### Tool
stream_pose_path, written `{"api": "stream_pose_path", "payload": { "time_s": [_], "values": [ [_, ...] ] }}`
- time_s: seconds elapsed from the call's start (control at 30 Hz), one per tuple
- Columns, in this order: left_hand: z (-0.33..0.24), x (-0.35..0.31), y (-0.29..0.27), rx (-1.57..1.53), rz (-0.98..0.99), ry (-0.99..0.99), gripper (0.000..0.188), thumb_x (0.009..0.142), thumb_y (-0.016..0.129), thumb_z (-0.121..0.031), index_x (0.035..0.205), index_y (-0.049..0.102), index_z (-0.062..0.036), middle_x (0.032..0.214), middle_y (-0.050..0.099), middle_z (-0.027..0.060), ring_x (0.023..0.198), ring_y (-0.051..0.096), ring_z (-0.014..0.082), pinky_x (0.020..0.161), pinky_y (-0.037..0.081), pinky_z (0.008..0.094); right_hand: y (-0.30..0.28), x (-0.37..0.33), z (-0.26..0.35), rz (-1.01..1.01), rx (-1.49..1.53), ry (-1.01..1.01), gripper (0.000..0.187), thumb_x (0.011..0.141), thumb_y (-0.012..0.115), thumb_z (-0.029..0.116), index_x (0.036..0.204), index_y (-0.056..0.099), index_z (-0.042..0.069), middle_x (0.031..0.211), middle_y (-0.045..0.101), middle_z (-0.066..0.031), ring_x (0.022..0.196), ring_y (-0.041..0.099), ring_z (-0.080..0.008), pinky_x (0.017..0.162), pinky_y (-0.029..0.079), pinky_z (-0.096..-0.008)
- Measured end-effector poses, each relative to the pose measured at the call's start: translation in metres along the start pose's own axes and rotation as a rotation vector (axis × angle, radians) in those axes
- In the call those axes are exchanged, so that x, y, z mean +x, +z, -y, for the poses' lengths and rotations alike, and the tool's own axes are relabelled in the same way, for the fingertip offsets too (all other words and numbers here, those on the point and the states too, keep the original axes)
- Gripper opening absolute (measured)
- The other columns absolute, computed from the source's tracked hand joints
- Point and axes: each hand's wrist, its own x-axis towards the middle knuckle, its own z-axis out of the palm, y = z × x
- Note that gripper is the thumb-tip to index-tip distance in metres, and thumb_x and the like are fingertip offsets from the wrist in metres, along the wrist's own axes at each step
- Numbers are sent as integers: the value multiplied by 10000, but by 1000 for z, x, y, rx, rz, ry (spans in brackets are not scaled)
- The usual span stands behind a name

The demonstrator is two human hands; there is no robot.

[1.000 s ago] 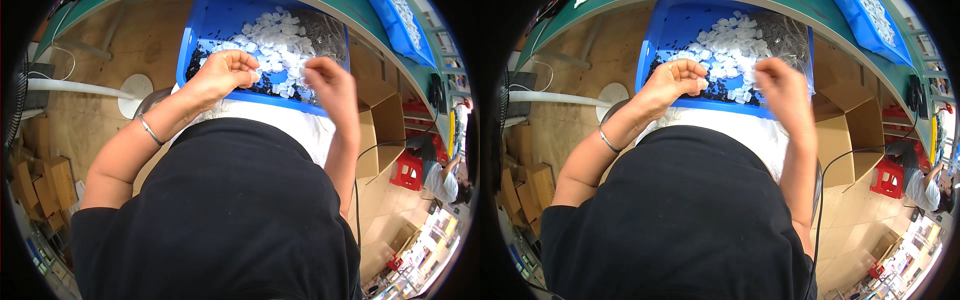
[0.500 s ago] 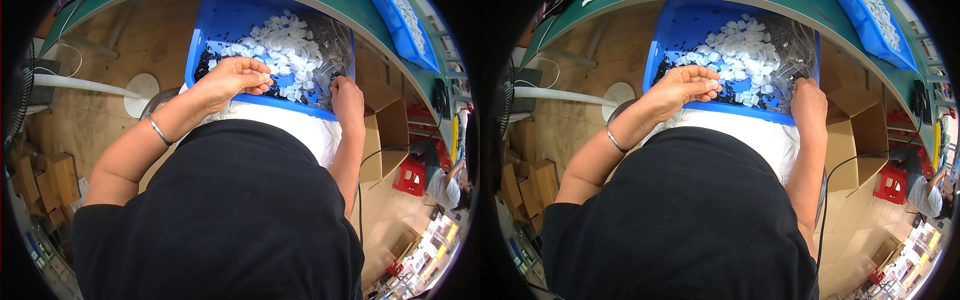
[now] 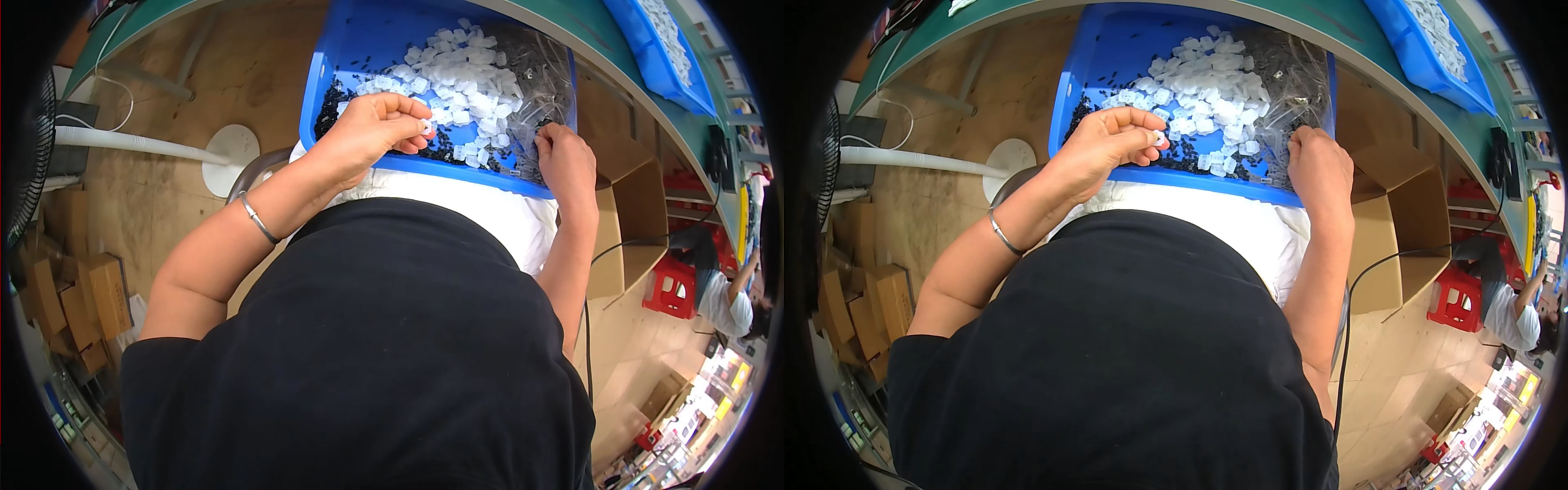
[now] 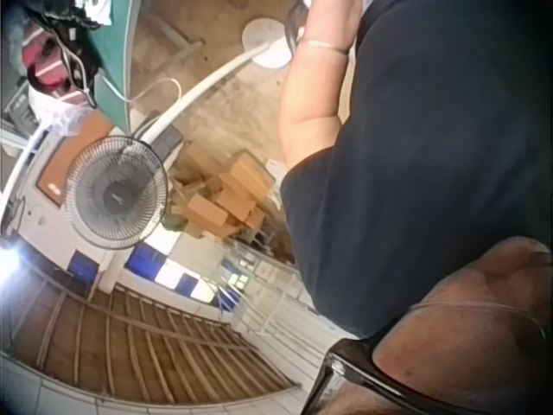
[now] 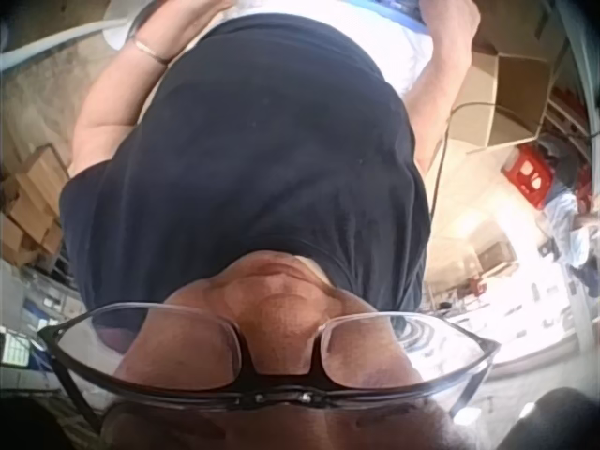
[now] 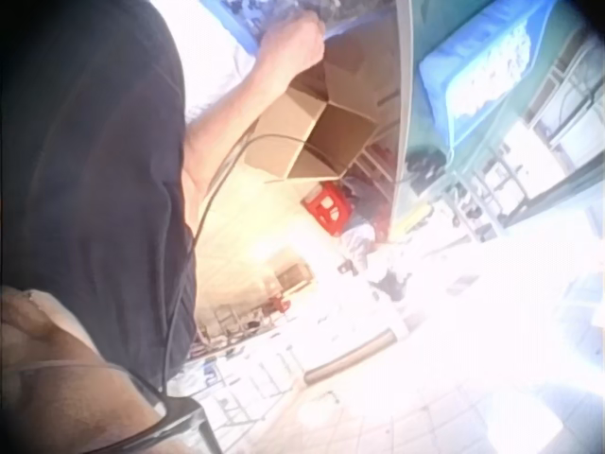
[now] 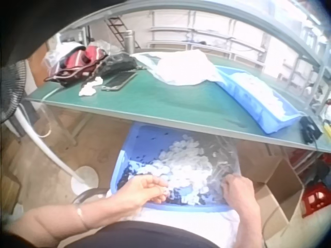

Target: The person assembles small white and black plastic components by hand, taking them from a parts bin and fitting them together.

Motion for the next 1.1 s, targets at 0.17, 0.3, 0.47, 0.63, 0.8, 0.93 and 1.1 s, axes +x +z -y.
{"api": "stream_pose_path", "payload": {
  "time_s": [0.17, 0.3, 0.47, 0.63, 0.8, 0.93, 1.1],
  "values": [
    [0, -2, 2, -105, 17, -39, 230, 893, 625, -94, 1087, 599, 28, 1003, 657, 96, 861, 638, 127, 793, 521, 242, -7, 5, -7, 24, 532, 188, 100, 856, 624, 78, 887, 666, -7, 847, 698, -123, 709, 677, -232, 652, 520, -327],
    [-2, -3, 3, -102, 32, -55, 241, 891, 629, -84, 1100, 595, 31, 1010, 650, 91, 867, 640, 131, 808, 524, 245, -34, 6, 22, 47, 1147, 223, 85, 863, 638, 38, 914, 673, -21, 824, 698, -94, 733, 672, -123, 642, 529, -232],
    [-2, -3, 3, -66, 27, -51, 254, 873, 630, -69, 1102, 594, 34, 977, 645, 84, 855, 645, 130, 799, 527, 247, -17, 1, 61, 281, 1500, 124, 165, 853, 656, 23, 1006, 643, -37, 828, 689, -113, 722, 680, -157, 645, 555, -253],
    [-2, -6, 6, -69, -16, 7, 258, 870, 628, -71, 1099, 592, 43, 958, 649, 94, 848, 649, 133, 785, 532, 251, 3, -3, 85, 415, 1521, 170, 208, 902, 623, 66, 1073, 619, -53, 863, 684, -116, 768, 675, -150, 705, 560, -257],
    [0, -6, 8, -97, -19, 11, 265, 885, 629, -90, 1105, 584, 51, 959, 653, 109, 862, 652, 144, 785, 533, 254, 7, -3, 89, 452, 1540, 200, 183, 925, 612, 90, 1039, 610, -53, 875, 685, -130, 767, 675, -152, 710, 567, -265],
    [-1, -7, 9, -56, -24, 43, 278, 890, 627, -95, 1117, 570, 55, 956, 654, 117, 856, 657, 155, 773, 530, 260, 10, -3, 87, 466, 1582, 246, 162, 921, 621, 101, 1003, 613, -39, 872, 689, -128, 747, 673, -148, 696, 566, -263],
    [-2, -9, 13, -36, -62, 65, 273, 879, 620, -76, 1110, 562, 59, 923, 656, 113, 833, 661, 158, 724, 515, 262, 14, -3, 85, 512, 1583, 308, 150, 912, 636, 116, 982, 623, -16, 848, 695, -118, 713, 666, -135, 655, 547, -238]
  ]
}}
